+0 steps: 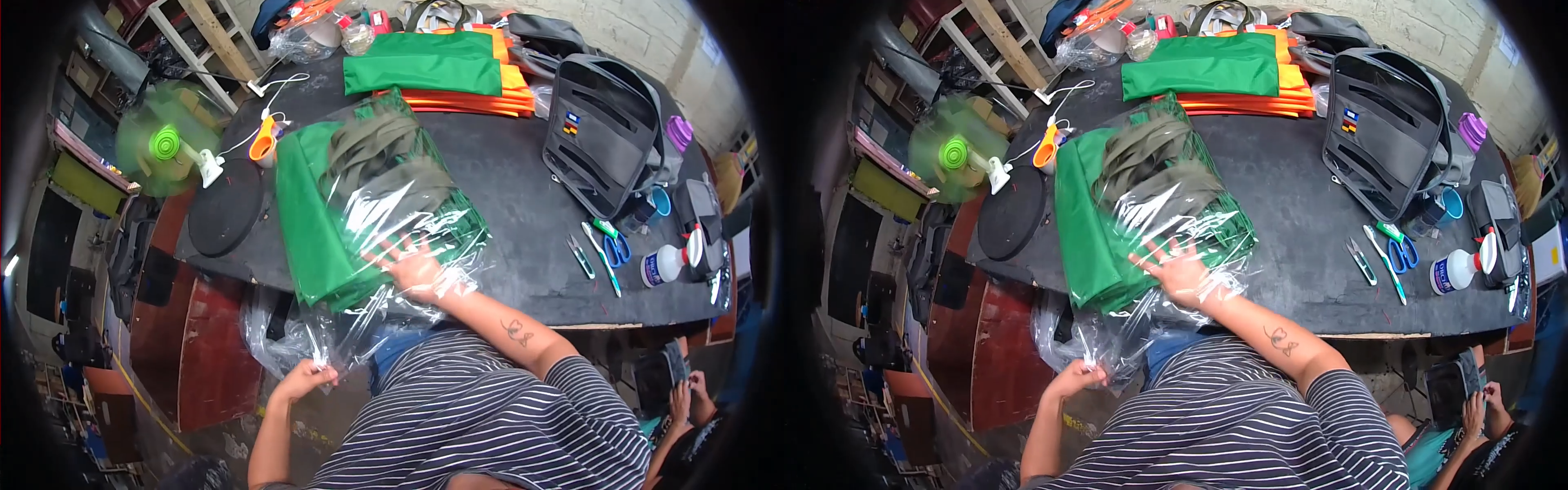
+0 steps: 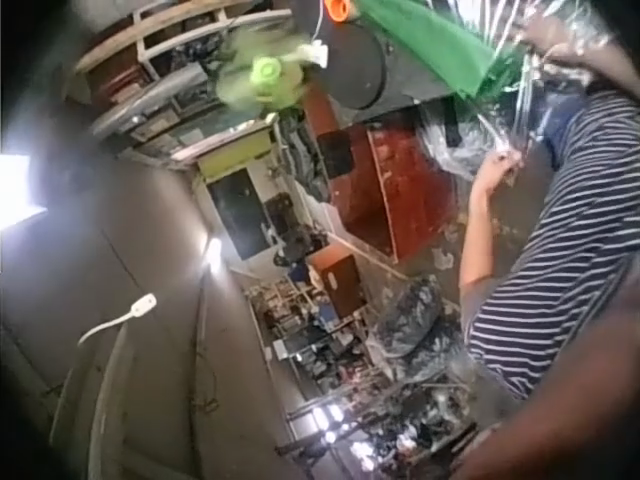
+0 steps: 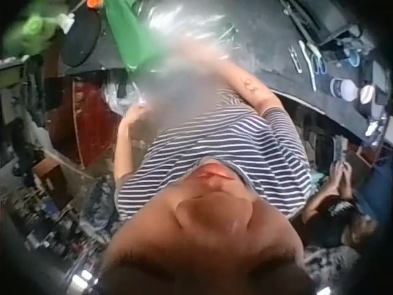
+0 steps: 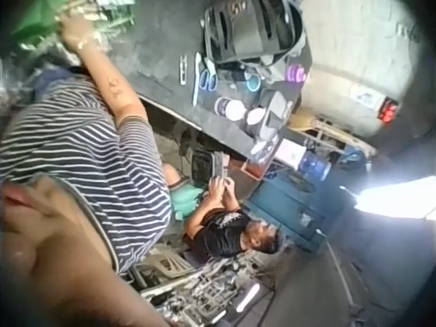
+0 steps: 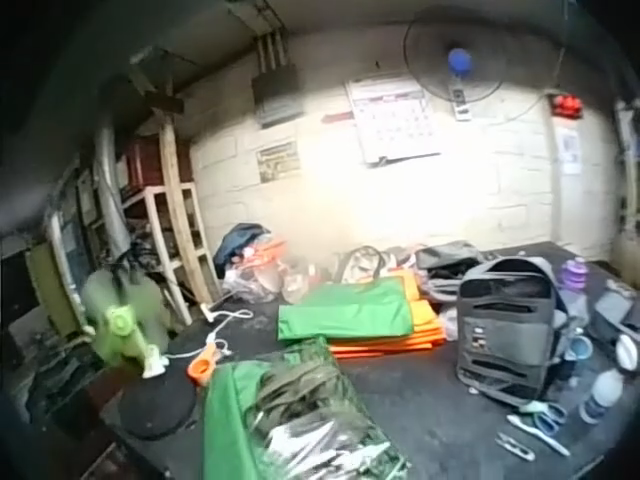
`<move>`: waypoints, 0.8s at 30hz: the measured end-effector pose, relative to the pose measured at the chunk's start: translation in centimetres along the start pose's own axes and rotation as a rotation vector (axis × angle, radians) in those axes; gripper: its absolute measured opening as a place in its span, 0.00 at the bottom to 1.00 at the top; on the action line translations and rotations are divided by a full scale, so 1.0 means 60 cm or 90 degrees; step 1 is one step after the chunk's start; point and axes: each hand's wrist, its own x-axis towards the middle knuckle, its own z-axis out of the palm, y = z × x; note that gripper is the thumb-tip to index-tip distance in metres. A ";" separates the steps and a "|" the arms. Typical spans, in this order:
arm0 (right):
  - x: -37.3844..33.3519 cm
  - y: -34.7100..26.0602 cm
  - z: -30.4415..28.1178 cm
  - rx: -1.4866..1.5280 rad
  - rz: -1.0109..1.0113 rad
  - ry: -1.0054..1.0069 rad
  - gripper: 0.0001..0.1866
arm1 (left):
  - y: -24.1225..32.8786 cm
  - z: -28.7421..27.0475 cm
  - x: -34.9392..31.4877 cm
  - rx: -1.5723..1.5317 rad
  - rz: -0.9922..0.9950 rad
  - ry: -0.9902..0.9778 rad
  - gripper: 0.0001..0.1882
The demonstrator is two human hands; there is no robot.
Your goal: Folding a green tote bag and placing it into a clear plastic packaging bag.
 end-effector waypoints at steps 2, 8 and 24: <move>-0.011 0.031 0.000 0.171 -0.088 0.037 0.42 | -0.012 -0.024 -0.005 0.005 -0.002 -0.027 0.13; -0.073 0.073 -0.007 0.167 -0.230 0.208 0.23 | 0.187 -0.053 -0.031 0.368 0.095 0.350 0.15; -0.061 0.051 -0.012 -0.100 0.117 0.177 0.40 | 0.259 -0.005 0.305 0.744 0.311 0.520 0.33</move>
